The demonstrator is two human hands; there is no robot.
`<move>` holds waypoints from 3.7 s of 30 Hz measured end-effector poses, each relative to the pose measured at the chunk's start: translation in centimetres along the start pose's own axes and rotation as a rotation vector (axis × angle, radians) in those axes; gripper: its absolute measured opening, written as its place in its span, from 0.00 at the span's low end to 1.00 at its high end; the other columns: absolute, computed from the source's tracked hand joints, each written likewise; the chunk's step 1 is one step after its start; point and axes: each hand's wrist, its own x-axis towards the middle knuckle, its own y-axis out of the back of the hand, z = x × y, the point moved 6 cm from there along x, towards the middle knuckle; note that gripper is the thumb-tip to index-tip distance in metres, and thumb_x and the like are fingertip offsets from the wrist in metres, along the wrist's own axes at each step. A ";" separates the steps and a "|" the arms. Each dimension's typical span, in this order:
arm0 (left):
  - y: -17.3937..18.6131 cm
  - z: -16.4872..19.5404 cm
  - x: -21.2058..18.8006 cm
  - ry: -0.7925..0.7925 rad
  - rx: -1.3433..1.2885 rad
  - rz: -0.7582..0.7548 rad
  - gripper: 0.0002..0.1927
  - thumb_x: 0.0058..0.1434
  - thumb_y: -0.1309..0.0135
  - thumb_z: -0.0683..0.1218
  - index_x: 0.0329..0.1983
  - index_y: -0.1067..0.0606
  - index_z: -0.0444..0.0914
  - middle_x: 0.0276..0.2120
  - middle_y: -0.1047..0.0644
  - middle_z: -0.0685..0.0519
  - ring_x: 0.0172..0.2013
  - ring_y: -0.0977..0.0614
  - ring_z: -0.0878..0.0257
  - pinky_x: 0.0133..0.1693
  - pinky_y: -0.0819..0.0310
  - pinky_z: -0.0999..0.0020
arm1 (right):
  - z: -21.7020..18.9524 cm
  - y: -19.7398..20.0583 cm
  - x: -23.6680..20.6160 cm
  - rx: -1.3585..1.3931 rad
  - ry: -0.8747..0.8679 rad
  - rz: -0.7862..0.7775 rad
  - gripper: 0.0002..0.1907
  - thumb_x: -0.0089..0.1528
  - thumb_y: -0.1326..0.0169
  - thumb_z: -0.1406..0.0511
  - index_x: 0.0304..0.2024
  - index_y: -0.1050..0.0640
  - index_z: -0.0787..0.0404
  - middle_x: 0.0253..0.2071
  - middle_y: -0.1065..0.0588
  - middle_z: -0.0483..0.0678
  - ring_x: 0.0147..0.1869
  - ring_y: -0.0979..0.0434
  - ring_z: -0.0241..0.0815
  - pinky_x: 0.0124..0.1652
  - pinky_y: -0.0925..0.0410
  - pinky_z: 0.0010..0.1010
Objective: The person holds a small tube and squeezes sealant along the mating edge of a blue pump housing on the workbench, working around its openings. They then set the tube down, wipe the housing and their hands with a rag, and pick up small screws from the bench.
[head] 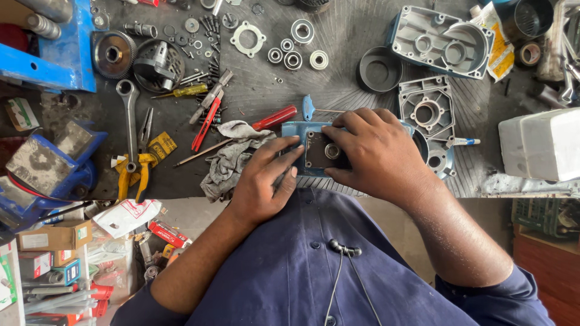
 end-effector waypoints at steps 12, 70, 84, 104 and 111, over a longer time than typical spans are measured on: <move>0.2 -0.5 0.7 0.043 0.022 0.008 0.18 0.70 0.50 0.48 0.57 0.22 0.34 0.64 0.28 0.41 0.64 0.27 0.46 0.66 0.35 0.52 | 0.1 0.0 0.3 0.035 -0.024 -0.010 0.33 0.46 0.30 0.52 0.51 0.19 0.58 0.46 0.25 0.49 0.56 0.27 0.49 0.55 0.35 0.44; -3.4 1.6 13.9 0.062 1.080 -0.782 0.77 0.37 0.32 0.77 0.75 0.60 0.33 0.62 0.33 0.30 0.61 0.28 0.37 0.65 0.54 0.29 | 2.8 0.3 3.7 -0.502 -0.040 -0.258 0.24 0.42 0.31 0.46 0.32 0.16 0.53 0.41 0.22 0.43 0.53 0.26 0.45 0.51 0.38 0.44; -5.0 0.4 13.4 0.349 0.918 -0.813 0.71 0.41 0.28 0.64 0.75 0.59 0.33 0.71 0.43 0.34 0.70 0.42 0.34 0.57 0.60 0.18 | 4.1 -2.5 3.7 -0.291 0.028 -0.291 0.25 0.44 0.33 0.52 0.37 0.17 0.61 0.43 0.23 0.48 0.59 0.28 0.49 0.66 0.46 0.55; -1.3 -0.4 7.8 0.168 0.510 -0.207 0.50 0.51 0.32 0.55 0.74 0.40 0.37 0.74 0.48 0.35 0.73 0.54 0.31 0.68 0.53 0.30 | 2.7 -2.4 3.4 -0.454 -0.025 -0.240 0.55 0.48 0.37 0.49 0.74 0.35 0.66 0.56 0.26 0.55 0.72 0.36 0.56 0.66 0.62 0.79; 5.2 -3.8 -5.3 0.155 0.559 -0.038 0.32 0.52 0.34 0.52 0.59 0.27 0.37 0.57 0.28 0.45 0.54 0.27 0.43 0.54 0.33 0.47 | -2.1 0.9 -0.6 -0.146 -0.067 0.057 0.45 0.50 0.33 0.58 0.69 0.30 0.59 0.61 0.28 0.56 0.75 0.40 0.61 0.70 0.57 0.70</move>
